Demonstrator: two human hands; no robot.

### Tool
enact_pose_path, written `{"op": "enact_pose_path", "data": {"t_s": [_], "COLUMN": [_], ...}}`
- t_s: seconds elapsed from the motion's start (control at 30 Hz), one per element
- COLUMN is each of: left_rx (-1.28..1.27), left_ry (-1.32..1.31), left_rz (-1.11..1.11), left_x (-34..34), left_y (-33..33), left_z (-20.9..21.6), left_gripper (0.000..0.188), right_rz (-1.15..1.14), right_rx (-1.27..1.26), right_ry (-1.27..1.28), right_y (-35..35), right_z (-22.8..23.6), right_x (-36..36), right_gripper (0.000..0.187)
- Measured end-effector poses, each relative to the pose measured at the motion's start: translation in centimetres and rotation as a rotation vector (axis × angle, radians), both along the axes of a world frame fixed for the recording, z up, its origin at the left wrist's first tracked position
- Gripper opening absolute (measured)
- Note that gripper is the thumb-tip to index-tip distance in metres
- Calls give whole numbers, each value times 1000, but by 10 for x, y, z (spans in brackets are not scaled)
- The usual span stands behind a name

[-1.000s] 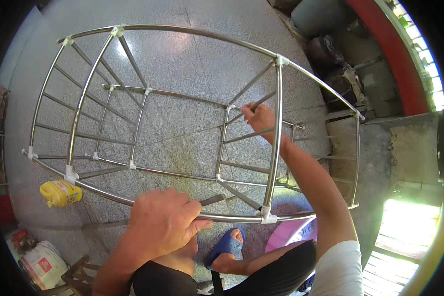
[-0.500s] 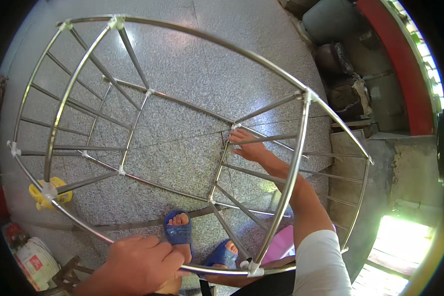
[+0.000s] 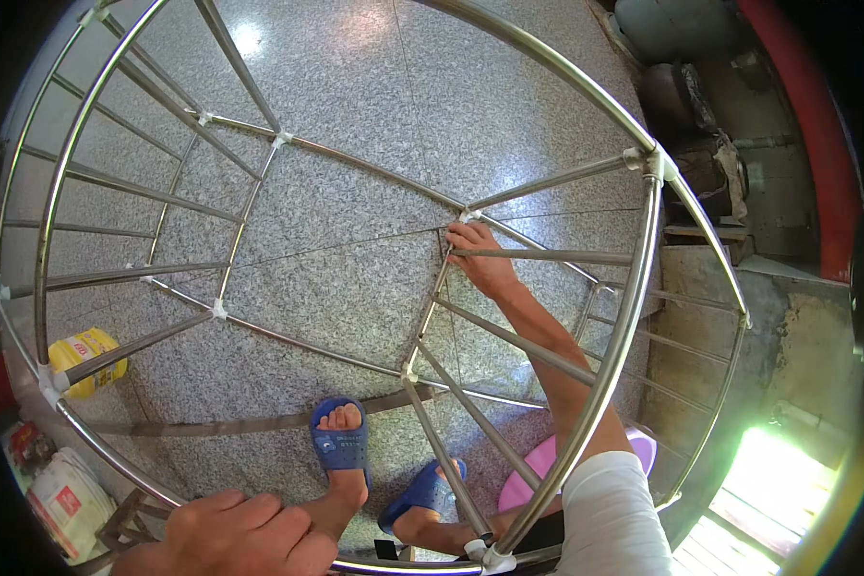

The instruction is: The person is assembling a collapsible metal laundry drying rack, connecting pipes to plastic joints.

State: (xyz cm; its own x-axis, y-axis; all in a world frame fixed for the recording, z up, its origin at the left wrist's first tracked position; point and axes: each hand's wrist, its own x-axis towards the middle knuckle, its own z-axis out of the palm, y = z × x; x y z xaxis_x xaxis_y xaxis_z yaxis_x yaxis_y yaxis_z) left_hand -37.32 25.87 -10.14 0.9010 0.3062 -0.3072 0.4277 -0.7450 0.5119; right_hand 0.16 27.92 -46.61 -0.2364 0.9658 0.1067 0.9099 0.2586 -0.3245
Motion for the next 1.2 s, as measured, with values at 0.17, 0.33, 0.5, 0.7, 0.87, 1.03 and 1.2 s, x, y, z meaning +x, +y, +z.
{"op": "enact_pose_path", "data": {"t_s": [0.17, 0.33, 0.5, 0.7, 0.87, 1.03, 1.2], "left_rx": [-2, 73, 77, 42, 43, 42, 56], "left_ry": [-56, -206, -217, -232, -232, -219, -198], "left_rz": [73, 136, 126, 112, 91, 93, 101], "left_x": [2, 1, -2, -3, -5, -4, -4], "left_y": [-4, -6, -5, -2, -1, -1, -4], "left_z": [0, -6, -9, -10, -11, -10, -7], "left_gripper": [19, 18, 18, 17, 15, 15, 17], "right_rz": [-80, -192, -115, -308, -223, -190, -153], "right_rx": [-104, -473, -310, -347, -225, -217, -232], "right_ry": [145, 291, 461, 283, 291, 197, 192], "right_y": [-10, -62, -81, -69, -70, -66, -64], "right_z": [17, 15, 40, 22, 14, 24, 28], "right_x": [-7, -12, -57, -65, -54, -62, -60], "right_gripper": [36, 44, 56, 32, 22, 23, 25]}}
